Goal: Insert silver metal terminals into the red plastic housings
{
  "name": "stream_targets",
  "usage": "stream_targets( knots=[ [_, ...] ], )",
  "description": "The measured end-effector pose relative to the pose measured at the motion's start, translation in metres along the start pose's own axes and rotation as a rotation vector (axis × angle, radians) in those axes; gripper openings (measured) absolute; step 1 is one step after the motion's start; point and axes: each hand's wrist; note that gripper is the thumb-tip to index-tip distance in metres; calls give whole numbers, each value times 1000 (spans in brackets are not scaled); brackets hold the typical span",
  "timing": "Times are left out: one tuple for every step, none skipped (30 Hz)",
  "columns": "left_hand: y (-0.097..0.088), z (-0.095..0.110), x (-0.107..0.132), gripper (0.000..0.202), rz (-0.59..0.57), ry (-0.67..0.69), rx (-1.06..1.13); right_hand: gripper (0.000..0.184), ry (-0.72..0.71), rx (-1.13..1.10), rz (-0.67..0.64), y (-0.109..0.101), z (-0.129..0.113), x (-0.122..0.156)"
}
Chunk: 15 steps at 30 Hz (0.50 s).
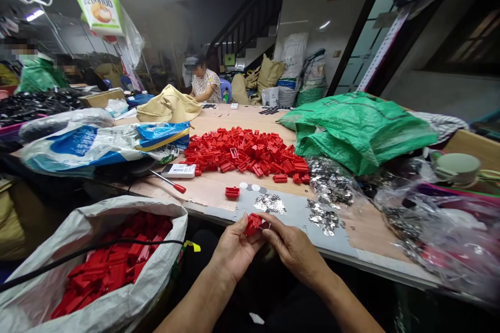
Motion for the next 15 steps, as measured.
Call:
stream_targets(
  knots=[
    [0,1,0,19,2,4,8,38,3,37,17,2,0,-1],
    [0,1,0,19,4,9,14,37,6,62,36,4,1,-2],
    [-1,1,0,19,5,16,18,36,9,70,50,6,1,-3],
    [-1,1,0,19,5,21,19,36,14,62,59,7,2,-4],
    [-2,1,0,20,3,27,18,35,19,39,63,9,2,-5],
    [-3,0,-1,20,0,29,12,35,24,4,66,10,2,-7],
    [-4,0,-1,20,-4,33,7,34,27,-40,67,11,1,-8],
    [-5,0,-1,19,-8,39,3,34,27,-84,71,11,1,-10],
    [-6,0,-1,17,-12,46,1,34,28,-123,77,11,0,-12],
    [-7,0,-1,15,-19,50,1,35,28,-157,82,11,-1,-13],
    [-7,0,-1,14,-27,52,3,35,30,-184,83,11,-1,-15],
    [-8,1,-1,14,-32,51,6,35,32,-206,80,10,-3,-16],
    [-8,1,-2,15,-32,49,11,35,34,-226,72,10,-4,-17],
    [-9,2,-2,16,-26,44,15,34,32,-246,60,10,-6,-18],
    [-10,3,-3,17,-18,40,21,34,29,-263,42,10,-7,-18]
  ],
)
Point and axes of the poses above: each hand's wrist, its own x-axis away from the middle knuckle, its own y-axis out of the palm, z = x × y
